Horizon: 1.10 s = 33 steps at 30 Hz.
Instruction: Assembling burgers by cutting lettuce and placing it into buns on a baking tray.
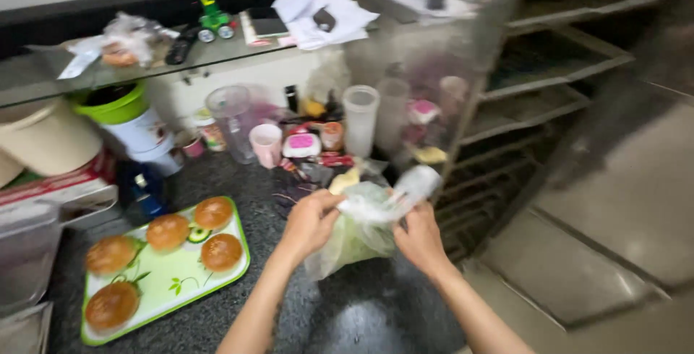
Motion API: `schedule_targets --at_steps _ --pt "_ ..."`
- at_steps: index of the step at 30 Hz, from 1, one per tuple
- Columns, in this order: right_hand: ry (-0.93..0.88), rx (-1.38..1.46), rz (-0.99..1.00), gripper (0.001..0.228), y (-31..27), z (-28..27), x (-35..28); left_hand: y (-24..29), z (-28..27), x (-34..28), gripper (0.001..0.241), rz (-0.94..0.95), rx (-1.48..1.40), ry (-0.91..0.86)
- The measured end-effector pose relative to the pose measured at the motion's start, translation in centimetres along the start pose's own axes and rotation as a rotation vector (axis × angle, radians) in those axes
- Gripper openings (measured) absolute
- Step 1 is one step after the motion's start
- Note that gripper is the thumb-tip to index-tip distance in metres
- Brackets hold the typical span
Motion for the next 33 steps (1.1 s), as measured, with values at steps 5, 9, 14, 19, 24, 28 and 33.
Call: schedule_targets --at_steps 5,9,14,19,24,28,33 --pt "-0.385 -0.027 -0.315 0.053 5.2 6.6 4.9 -9.3 7.6 1.5 0.04 -0.182 0.031 -0.077" --pt "-0.551 -0.129 -0.33 0.056 8.2 10.2 6.6 -7.6 6.8 0.2 0.051 -0.287 -0.005 -0.028" --pt "-0.5 -0.282 -0.447 0.045 7.7 10.6 9.4 -8.7 7.5 1.3 0.03 -0.243 0.101 0.031" --pt "-0.43 -0.192 -0.544 0.016 11.7 12.4 11.3 -10.8 6.5 1.3 0.02 -0.282 0.143 0.095" --pt "-0.364 -0.293 -0.234 0.013 11.1 9.1 14.5 -14.5 4.6 -3.7 0.016 -0.505 -0.145 0.337" --pt "-0.124 -0.086 -0.082 0.017 7.5 7.2 16.2 -15.4 6.0 -8.3 0.02 -0.663 -0.263 0.456" --pt "-0.036 0.204 -0.171 0.024 -0.6 10.1 19.8 -4.6 10.0 -7.6 0.012 -0.386 -0.515 0.123"
Point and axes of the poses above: each hand's wrist, its own x-axis towards the middle knuckle, its own z-axis out of the palm, y = z × x, the point moved 2 cm from there along x, towards the middle knuckle, and after that the axes turned 2 degrees about x, right-handed, at the moved point
